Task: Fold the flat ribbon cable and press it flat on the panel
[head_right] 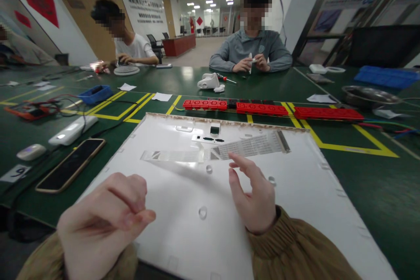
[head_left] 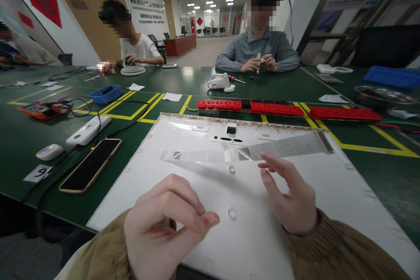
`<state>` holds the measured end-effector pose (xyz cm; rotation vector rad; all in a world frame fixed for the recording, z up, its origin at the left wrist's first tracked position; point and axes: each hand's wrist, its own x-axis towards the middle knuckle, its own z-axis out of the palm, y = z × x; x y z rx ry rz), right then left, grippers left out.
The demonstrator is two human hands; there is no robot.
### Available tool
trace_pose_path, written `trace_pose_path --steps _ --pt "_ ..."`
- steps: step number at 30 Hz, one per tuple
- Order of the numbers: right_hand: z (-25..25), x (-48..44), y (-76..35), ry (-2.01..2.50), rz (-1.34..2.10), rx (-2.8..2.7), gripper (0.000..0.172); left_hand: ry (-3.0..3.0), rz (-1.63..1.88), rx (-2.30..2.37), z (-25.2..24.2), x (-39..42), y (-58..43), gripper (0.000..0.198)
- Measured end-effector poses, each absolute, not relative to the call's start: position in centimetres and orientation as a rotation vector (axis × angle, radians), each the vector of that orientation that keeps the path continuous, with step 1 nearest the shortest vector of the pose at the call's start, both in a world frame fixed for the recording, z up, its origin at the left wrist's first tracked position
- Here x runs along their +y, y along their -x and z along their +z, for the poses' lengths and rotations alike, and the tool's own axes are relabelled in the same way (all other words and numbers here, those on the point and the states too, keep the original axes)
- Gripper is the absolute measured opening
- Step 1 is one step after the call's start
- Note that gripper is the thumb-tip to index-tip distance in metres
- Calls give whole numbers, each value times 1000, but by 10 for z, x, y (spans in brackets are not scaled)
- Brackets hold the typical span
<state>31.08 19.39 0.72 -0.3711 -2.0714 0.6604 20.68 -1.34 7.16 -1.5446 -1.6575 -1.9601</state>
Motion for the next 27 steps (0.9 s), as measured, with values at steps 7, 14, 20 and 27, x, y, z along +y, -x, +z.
trace_pose_path --steps 7,14,20,27 --pt "7 193 -312 323 628 -2092 32 1566 -2003 -1550 83 -14 -219 14" --pt "9 191 -310 293 581 -2104 34 1564 -1887 -1663 89 -22 -219 20" --pt "9 191 -311 284 550 -2115 34 1710 -1885 -1656 91 -30 -215 21" --pt "8 193 -311 229 493 -2113 35 1614 -1885 -1718 84 -30 -231 16"
